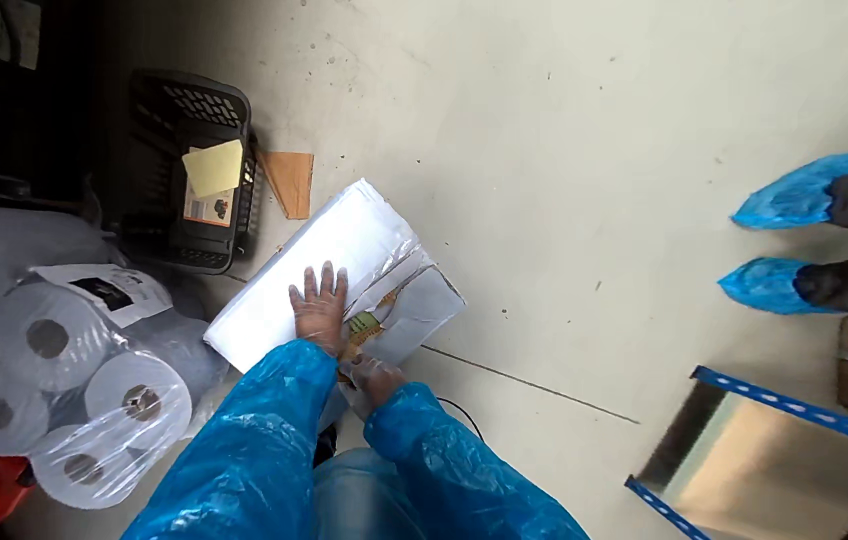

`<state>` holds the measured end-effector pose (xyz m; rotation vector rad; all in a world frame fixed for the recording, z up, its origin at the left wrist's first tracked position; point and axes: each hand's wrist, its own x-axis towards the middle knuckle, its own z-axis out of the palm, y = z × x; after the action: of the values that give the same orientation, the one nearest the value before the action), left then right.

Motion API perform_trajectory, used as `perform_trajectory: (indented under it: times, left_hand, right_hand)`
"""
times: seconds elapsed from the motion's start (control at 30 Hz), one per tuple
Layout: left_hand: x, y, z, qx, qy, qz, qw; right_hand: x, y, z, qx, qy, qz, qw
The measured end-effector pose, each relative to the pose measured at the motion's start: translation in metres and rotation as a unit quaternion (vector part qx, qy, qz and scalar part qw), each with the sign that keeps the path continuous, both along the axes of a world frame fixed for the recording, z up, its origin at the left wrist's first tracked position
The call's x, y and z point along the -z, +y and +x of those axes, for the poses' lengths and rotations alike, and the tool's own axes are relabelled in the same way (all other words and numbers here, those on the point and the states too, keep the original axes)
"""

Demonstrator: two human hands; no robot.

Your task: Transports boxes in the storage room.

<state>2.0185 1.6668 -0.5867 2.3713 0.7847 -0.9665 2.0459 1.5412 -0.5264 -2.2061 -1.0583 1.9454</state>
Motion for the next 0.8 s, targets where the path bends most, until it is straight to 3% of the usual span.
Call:
perform_trajectory:
  times: [0.13, 0.3, 0.47, 0.67, 0.8]
  left_hand:
    - [-0.008, 0.002, 0.01, 0.006, 0.041, -0.008, 0.999]
    - [-0.015, 0.006, 0.012, 0.019, 0.045, -0.003, 0.999]
    - [-0.016, 0.008, 0.007, 0.045, 0.044, -0.011, 0.998]
    - [-0.021, 0.007, 0.008, 0.049, 0.052, -0.034, 0.997]
    - [-0.02, 0.006, 0.004, 0.054, 0.049, -0.056, 0.996]
  right_hand:
    - [0.013, -0.021, 0.0, 0.068, -0.063, 0.055, 0.994]
    - [0.029, 0.007, 0.024, -0.044, 0.018, -0.046, 0.998]
    - [0.018, 0.039, 0.02, -0.082, 0.0, -0.142, 0.986]
    - [0.012, 0.012, 0.008, -0.036, -0.009, -0.091, 0.995]
    - [0.015, 0.004, -0.004, -0.055, -0.003, -0.113, 0.992]
